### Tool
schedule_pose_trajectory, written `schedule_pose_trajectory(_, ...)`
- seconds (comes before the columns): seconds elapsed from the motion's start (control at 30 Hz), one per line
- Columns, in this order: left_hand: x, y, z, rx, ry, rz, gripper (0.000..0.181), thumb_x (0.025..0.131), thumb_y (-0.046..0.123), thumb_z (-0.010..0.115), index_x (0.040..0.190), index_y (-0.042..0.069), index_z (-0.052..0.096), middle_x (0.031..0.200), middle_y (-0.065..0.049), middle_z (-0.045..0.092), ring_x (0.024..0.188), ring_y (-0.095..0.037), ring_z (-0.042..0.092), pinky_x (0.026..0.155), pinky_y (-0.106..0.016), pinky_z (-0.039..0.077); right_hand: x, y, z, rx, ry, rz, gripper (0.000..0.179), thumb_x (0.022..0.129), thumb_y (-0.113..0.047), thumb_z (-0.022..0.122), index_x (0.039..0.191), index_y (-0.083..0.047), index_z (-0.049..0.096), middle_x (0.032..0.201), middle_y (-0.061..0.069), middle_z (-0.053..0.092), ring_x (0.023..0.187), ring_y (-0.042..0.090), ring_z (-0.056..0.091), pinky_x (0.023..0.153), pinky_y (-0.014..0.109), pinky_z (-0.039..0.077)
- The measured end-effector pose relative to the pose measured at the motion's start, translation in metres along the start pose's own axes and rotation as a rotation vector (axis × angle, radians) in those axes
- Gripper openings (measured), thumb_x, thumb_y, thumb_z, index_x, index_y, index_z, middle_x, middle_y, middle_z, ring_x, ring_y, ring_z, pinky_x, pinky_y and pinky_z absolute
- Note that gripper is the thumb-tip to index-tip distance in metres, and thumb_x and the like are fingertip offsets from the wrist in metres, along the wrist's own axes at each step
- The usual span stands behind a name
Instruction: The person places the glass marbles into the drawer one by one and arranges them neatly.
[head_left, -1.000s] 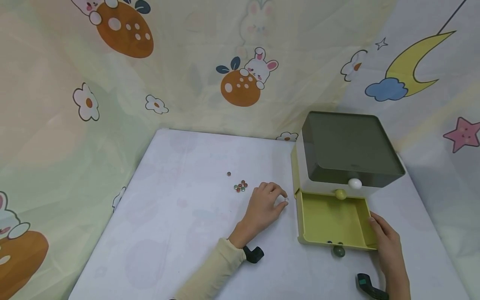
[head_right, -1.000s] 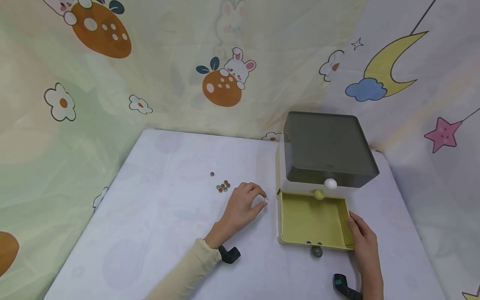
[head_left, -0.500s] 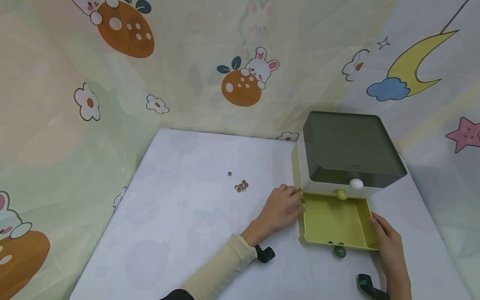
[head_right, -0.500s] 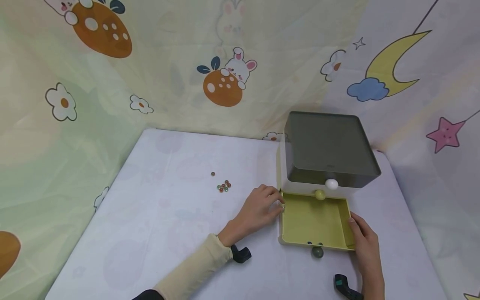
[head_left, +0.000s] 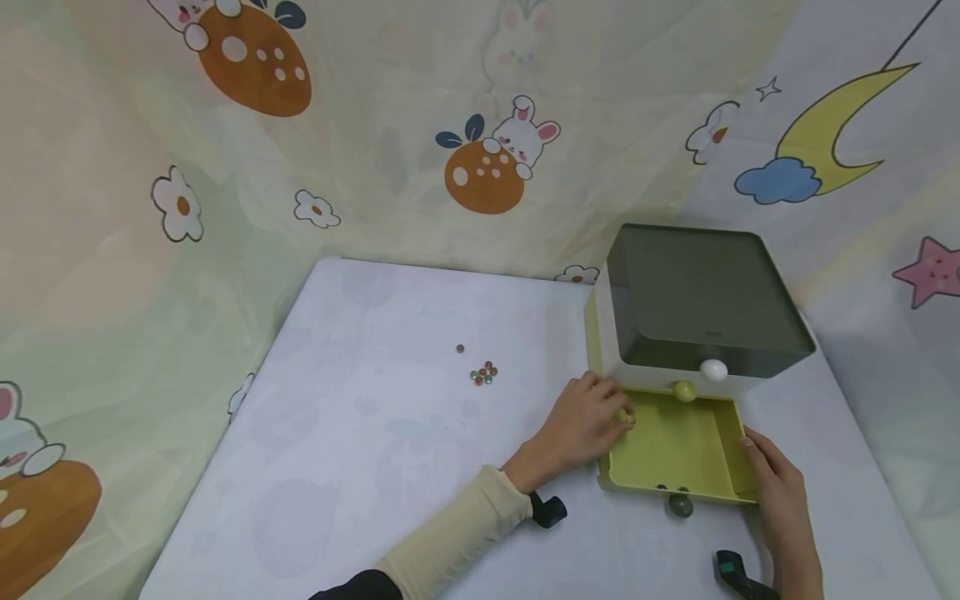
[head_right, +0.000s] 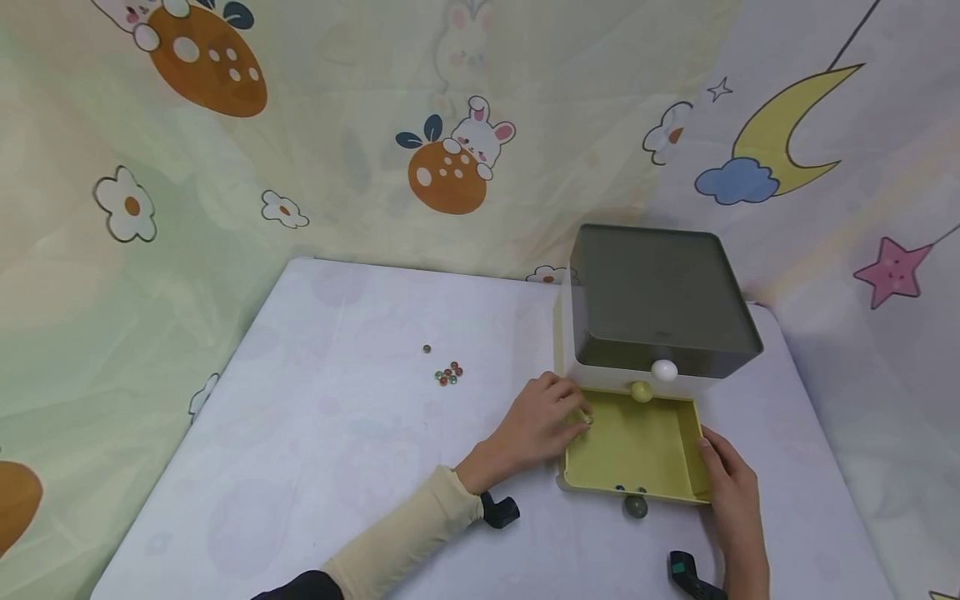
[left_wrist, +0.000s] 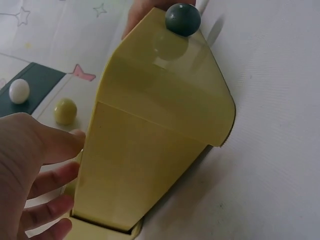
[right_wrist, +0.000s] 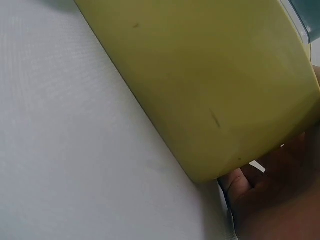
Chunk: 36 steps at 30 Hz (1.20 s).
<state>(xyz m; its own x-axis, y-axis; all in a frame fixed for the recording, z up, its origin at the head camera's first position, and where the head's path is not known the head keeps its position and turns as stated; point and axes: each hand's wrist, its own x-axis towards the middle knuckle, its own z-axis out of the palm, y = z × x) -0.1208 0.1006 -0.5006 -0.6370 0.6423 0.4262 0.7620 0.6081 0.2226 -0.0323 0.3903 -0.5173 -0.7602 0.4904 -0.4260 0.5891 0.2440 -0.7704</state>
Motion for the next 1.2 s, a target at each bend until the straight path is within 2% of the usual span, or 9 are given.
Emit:
schedule_pose_trajectory(0.17, 0.005, 0.006, 0.001, -0.002, -0.039, 0.031, 0.016, 0.101, 0.043, 0.067, 0.111, 0.032, 0.073, 0.115, 0.014, 0.067, 0.113, -0.009, 0.057, 0.089, -0.022, 0.046, 0.0, 0.0, 0.0, 0.009, -0.004, 0.003, 0.071, 0.107, -0.062, 0.036, 0.166, -0.023, 0.028, 0.177, -0.002, 0.011, 0.165, 0.027, 0.005, 0.132, 0.055, 0.01)
schedule_pose_trajectory(0.4, 0.014, 0.021, 0.011, 0.039, -0.123, 0.066, 0.017, 0.103, 0.045, 0.063, 0.112, 0.035, 0.072, 0.114, 0.016, 0.067, 0.125, -0.01, 0.057, 0.103, -0.024, 0.044, 0.0, 0.003, -0.001, 0.016, -0.002, -0.005, 0.07, 0.108, -0.062, 0.036, 0.166, -0.023, 0.029, 0.177, -0.003, 0.011, 0.165, 0.025, 0.004, 0.133, 0.054, 0.008)
schedule_pose_trajectory(0.63, 0.02, 0.033, 0.026, 0.094, -0.207, 0.041, 0.017, 0.106, 0.044, 0.056, 0.115, 0.041, 0.07, 0.114, 0.02, 0.064, 0.114, -0.006, 0.058, 0.091, -0.022, 0.04, 0.001, 0.002, 0.0, 0.018, -0.003, -0.001, 0.07, 0.108, -0.061, 0.035, 0.166, -0.022, 0.028, 0.177, -0.002, 0.01, 0.165, 0.026, 0.004, 0.133, 0.054, 0.008)
schedule_pose_trajectory(0.8, 0.023, 0.041, 0.03, 0.125, -0.243, 0.008, 0.015, 0.104, 0.044, 0.058, 0.114, 0.042, 0.069, 0.113, 0.021, 0.064, 0.109, -0.006, 0.058, 0.09, -0.023, 0.039, 0.0, 0.002, 0.0, 0.024, -0.004, 0.002, 0.07, 0.108, -0.062, 0.036, 0.166, -0.023, 0.029, 0.177, -0.002, 0.012, 0.165, 0.026, 0.005, 0.133, 0.053, 0.009)
schedule_pose_trajectory(1.03, 0.024, 0.045, 0.035, 0.2, -0.237, 0.003, 0.012, 0.104, 0.044, 0.057, 0.104, 0.039, 0.068, 0.103, 0.019, 0.064, 0.098, -0.006, 0.059, 0.079, -0.023, 0.036, 0.0, 0.001, 0.0, 0.034, -0.009, 0.005, 0.069, 0.108, -0.061, 0.036, 0.166, -0.023, 0.029, 0.177, -0.002, 0.012, 0.166, 0.025, 0.005, 0.133, 0.053, 0.01)
schedule_pose_trajectory(1.2, 0.024, 0.046, 0.036, 0.246, -0.254, 0.023, 0.013, 0.103, 0.043, 0.058, 0.106, 0.038, 0.069, 0.099, 0.017, 0.065, 0.091, -0.007, 0.058, 0.075, -0.024, 0.033, 0.001, 0.001, 0.0, 0.036, -0.004, 0.02, 0.069, 0.108, -0.062, 0.036, 0.166, -0.025, 0.029, 0.177, -0.003, 0.011, 0.166, 0.025, 0.005, 0.133, 0.053, 0.01)
